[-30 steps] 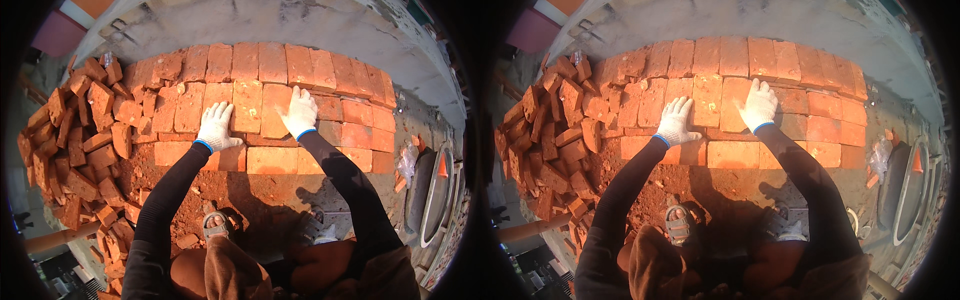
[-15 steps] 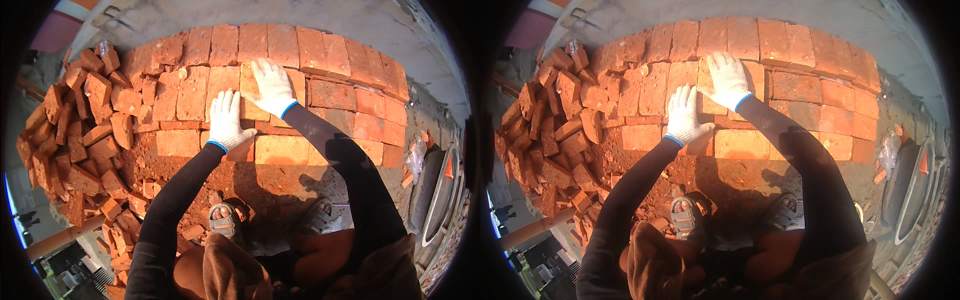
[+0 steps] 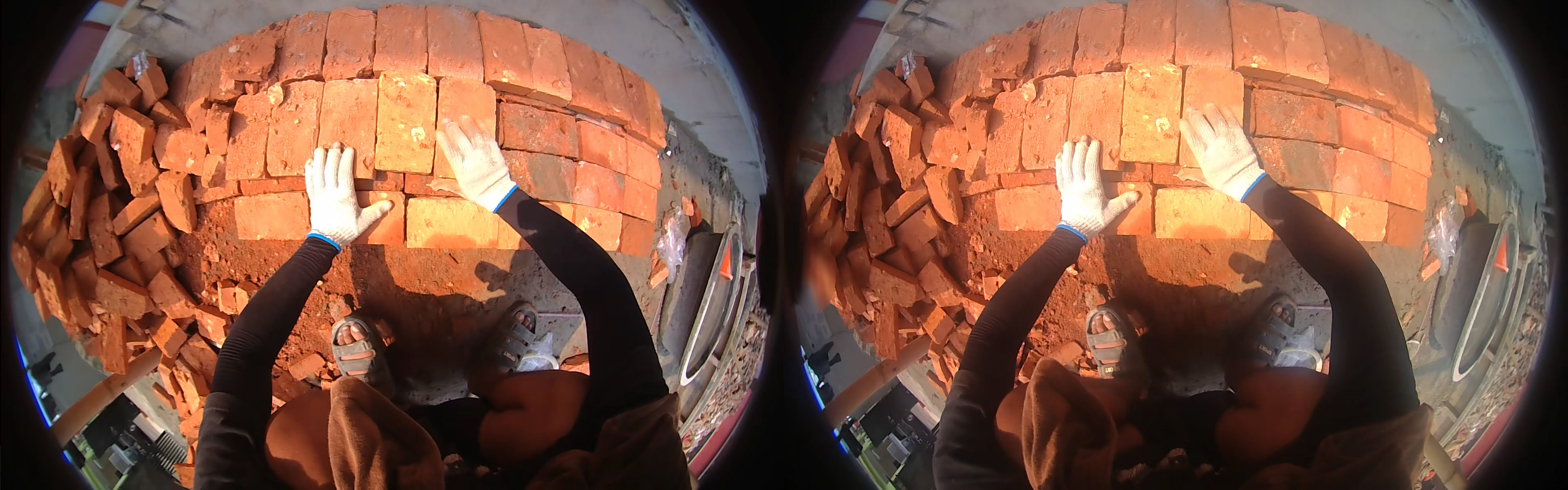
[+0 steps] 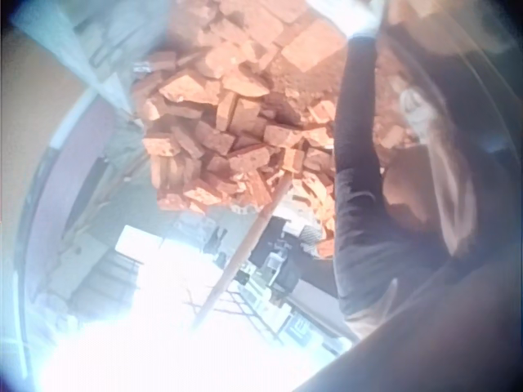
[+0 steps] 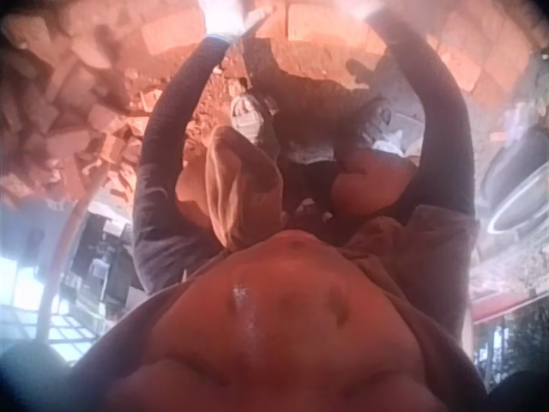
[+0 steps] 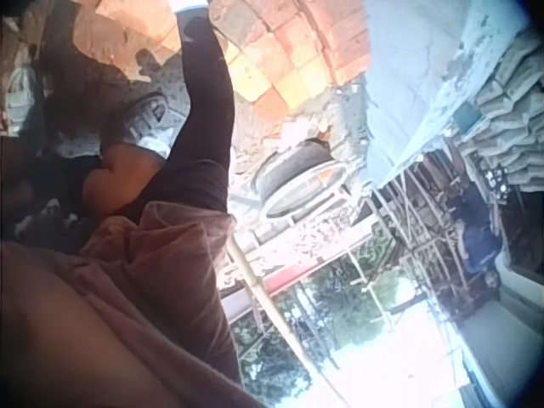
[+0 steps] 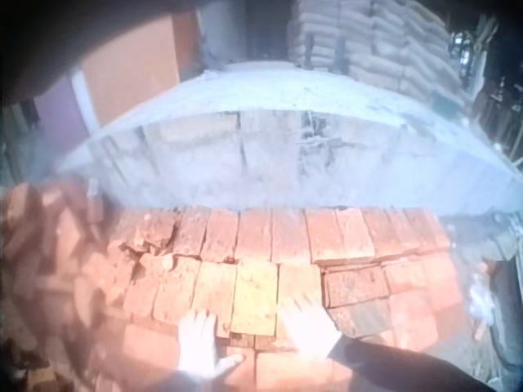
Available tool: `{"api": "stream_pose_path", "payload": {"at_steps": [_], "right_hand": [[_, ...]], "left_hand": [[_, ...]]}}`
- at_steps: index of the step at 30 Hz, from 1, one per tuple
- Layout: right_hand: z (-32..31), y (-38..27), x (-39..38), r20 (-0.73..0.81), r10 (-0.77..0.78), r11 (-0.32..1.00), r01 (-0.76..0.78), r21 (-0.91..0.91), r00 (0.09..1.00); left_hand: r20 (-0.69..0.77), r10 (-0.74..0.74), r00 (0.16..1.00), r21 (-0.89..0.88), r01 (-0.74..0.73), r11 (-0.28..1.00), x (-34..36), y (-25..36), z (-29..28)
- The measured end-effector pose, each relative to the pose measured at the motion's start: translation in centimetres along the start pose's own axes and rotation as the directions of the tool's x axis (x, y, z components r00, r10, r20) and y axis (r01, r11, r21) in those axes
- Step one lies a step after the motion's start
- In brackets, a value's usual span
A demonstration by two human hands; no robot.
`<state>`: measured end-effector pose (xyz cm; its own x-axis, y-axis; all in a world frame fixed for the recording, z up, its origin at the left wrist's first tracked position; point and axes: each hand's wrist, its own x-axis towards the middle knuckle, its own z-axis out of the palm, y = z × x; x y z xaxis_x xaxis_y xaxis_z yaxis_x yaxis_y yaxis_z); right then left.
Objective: The person arranges red bricks on the ground into a neat rectangular stack. They repeatedly pick up bricks from a loose pile and place them in rows, adjusting positions to align the edges. The person remains crouched or seated on the ground during the task.
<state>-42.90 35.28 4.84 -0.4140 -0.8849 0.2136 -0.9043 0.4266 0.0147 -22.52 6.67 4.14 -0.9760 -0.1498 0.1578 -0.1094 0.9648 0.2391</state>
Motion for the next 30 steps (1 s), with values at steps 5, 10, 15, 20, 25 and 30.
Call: {"api": "stream_pose_path", "payload": {"at_steps": [5, 10, 15, 20, 25, 30], "right_hand": [[-2.1, -1.6, 0.1, 0.049, 0.086, 0.996, -0.085, -0.015, 0.995], [-3.7, -5.1, -5.1, -0.093, -0.122, 0.961, 0.141, 0.236, 0.988], [-2.9, -10.9, -14.7, 0.287, -0.384, 0.853, 0.218, 0.475, 0.878], [-3.6, -13.0, -19.3, 0.343, -0.148, 0.933, 0.015, 0.361, 0.928], [-3.4, -16.4, -19.5, 0.099, -0.787, 0.58, 0.675, 0.456, 0.61], [-2.9, -12.7, -15.5, 0.039, -0.188, 0.839, 0.14, 0.525, 0.981]], "left_hand": [[-0.023, 0.008, 1.0, -0.017, -0.008, 1.0, -0.6, -0.2, -0.7], [-0.158, 0.155, 0.975, -0.096, -0.172, 0.98, -7.8, 0.1, -2.2], [0.186, 0.182, 0.966, -0.3, -0.121, 0.946, -18.1, 3.5, -3.5], [0.2, 0.023, 0.98, -0.326, 0.045, 0.944, -19.8, 5.2, -3.9], [0.084, 0.007, 0.996, -0.263, 0.016, 0.965, -17.3, 1.9, -4.2], [-0.225, -0.162, 0.961, -0.242, 0.106, 0.965, -15.6, -3.2, -3.6]]}}
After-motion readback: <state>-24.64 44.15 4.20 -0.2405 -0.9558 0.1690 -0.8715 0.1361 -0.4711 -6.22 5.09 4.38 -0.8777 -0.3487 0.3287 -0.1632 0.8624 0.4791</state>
